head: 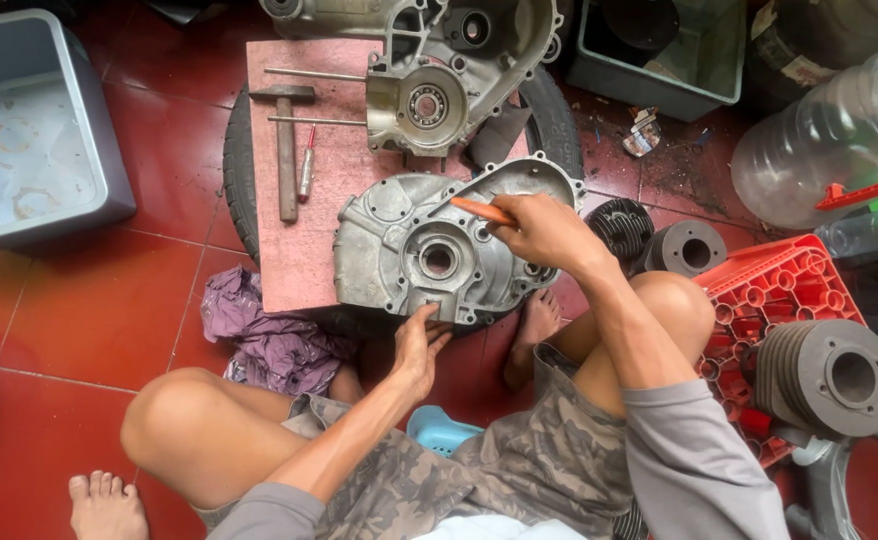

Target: Cleaning a motorcycle engine casing using a brush and a cloth to remove dirt and grease.

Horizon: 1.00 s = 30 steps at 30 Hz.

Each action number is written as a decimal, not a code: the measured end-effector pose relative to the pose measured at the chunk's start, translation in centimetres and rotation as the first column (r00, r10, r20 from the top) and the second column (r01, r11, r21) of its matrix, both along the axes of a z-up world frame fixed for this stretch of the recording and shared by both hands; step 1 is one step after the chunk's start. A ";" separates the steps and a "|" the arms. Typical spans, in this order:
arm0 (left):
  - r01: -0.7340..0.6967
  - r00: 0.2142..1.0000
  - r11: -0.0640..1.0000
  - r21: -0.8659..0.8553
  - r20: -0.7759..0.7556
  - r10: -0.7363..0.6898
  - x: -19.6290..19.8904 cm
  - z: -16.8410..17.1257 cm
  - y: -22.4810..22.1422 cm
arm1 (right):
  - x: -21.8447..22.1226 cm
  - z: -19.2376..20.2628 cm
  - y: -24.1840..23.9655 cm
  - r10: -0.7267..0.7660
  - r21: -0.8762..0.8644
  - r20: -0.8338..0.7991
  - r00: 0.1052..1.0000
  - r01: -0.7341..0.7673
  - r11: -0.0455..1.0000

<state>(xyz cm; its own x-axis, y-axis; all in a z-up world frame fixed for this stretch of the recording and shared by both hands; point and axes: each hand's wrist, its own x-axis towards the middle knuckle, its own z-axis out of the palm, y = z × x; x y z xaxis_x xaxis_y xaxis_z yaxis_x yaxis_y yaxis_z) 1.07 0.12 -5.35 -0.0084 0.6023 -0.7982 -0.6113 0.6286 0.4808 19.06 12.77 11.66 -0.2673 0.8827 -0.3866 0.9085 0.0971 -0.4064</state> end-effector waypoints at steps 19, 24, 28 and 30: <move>-0.117 0.971 0.991 0.060 -0.204 0.127 0.0 2.4 0.9 | -2.3 -10.7 1.5 -0.170 -0.007 0.173 0.970 0.174 0.985; -0.115 0.949 0.992 0.054 -0.290 0.126 -0.6 2.9 0.4 | -3.8 -11.3 2.4 -0.067 0.020 0.224 0.972 0.065 0.998; -0.071 0.939 0.996 0.048 -0.334 0.083 -0.8 2.9 -0.4 | -5.2 -9.8 2.4 0.017 0.028 0.202 0.979 -0.023 0.999; -0.074 0.940 0.996 0.044 -0.330 0.085 -0.9 2.6 -0.3 | -5.8 -10.4 1.9 0.036 0.030 0.163 0.986 -0.041 0.999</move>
<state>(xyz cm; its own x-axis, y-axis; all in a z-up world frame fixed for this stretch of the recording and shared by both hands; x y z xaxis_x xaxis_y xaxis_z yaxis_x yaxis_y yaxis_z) 0.19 -0.14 -2.78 -0.3178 0.6129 -0.7235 -0.4620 0.5662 0.6826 13.26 14.70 1.31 -0.2373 0.8862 -0.3980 0.9575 0.1442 -0.2498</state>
